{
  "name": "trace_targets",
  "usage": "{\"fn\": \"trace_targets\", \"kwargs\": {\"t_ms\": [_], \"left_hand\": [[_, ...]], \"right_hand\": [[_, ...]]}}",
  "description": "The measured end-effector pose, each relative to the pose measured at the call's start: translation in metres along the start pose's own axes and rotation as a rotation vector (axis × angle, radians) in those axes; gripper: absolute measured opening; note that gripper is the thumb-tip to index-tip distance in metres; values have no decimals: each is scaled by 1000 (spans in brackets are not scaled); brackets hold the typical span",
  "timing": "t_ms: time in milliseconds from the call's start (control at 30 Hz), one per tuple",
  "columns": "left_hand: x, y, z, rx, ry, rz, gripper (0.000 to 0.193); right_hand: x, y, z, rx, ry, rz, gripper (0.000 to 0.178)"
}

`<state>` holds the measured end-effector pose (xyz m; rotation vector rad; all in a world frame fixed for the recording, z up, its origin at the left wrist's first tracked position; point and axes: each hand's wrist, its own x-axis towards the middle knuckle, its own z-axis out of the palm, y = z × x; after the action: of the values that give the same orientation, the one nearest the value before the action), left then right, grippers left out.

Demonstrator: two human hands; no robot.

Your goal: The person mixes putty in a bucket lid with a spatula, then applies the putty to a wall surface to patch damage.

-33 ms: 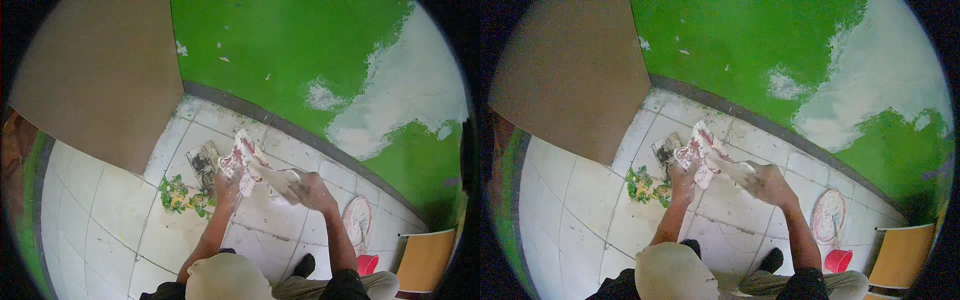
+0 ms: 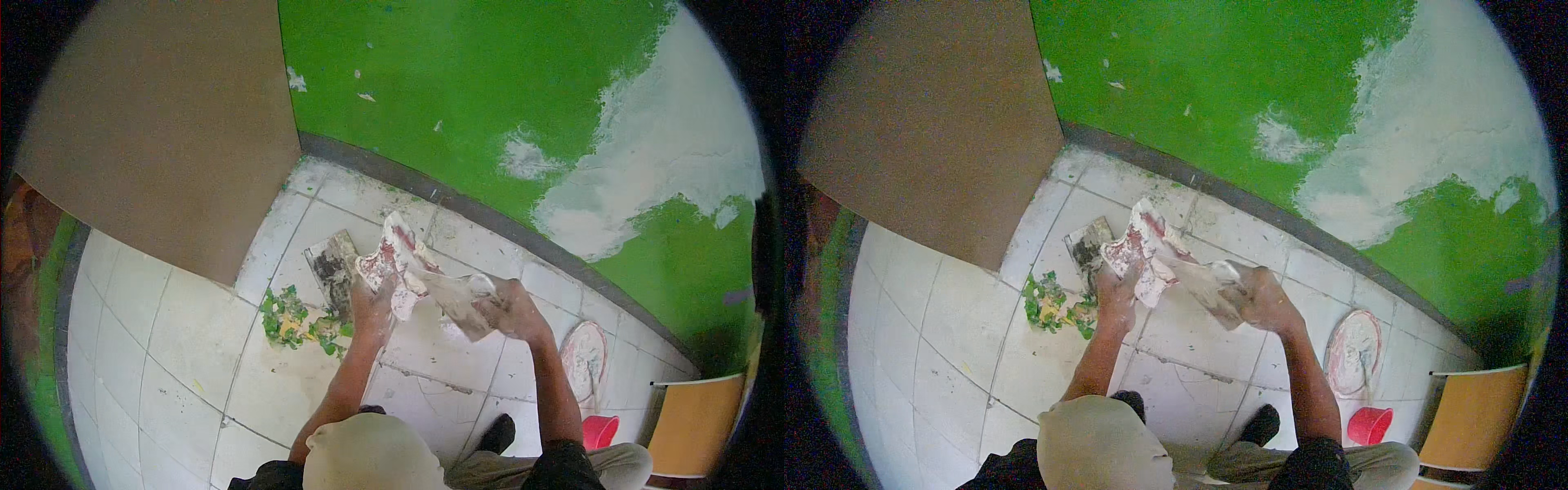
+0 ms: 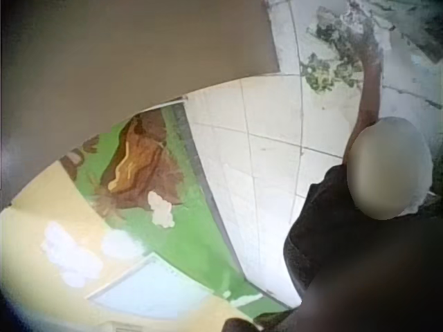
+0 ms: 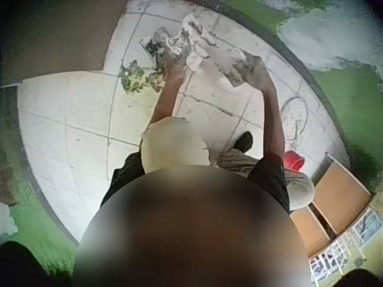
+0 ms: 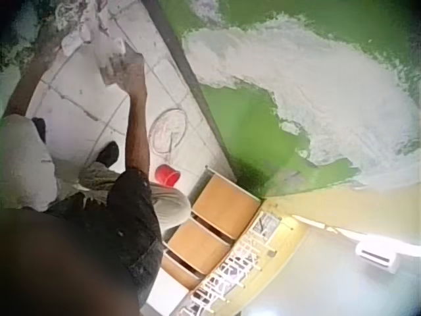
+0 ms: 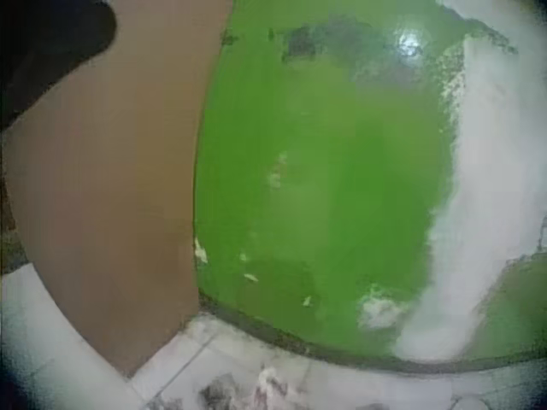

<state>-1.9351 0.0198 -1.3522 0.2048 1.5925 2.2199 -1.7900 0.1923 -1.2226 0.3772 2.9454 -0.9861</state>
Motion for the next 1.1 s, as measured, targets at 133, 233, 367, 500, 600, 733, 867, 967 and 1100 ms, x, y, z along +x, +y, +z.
{"fn": "trace_targets", "kwargs": {"t_ms": [133,233,367,500,600,733,867,967,1100], "left_hand": [[2,-5,5,-198,-68,-91,28],[-4,-3,13,-302,-125,-141,33],[-17,11,30,-434,-143,-214,37],[-20,-7,40,-540,-106,-268,40],[-28,10,43,-540,-113,-236,42],[-39,3,20,-440,35,-252,47],[-55,5,22,-435,51,-215,39],[-62,19,47,-429,85,-307,39],[-49,13,37,-459,108,-329,40]], "right_hand": [[-14,65,9,656,117,212,20],[-30,95,6,998,239,295,19],[-46,107,-17,1325,525,183,30],[-47,112,-43,1381,1003,78,33],[-52,133,-53,1096,1181,357,31],[17,120,-45,632,1592,129,22],[98,164,-41,126,1669,323,30],[154,177,-21,-135,1684,209,45],[192,148,15,-145,1459,128,45]]}}
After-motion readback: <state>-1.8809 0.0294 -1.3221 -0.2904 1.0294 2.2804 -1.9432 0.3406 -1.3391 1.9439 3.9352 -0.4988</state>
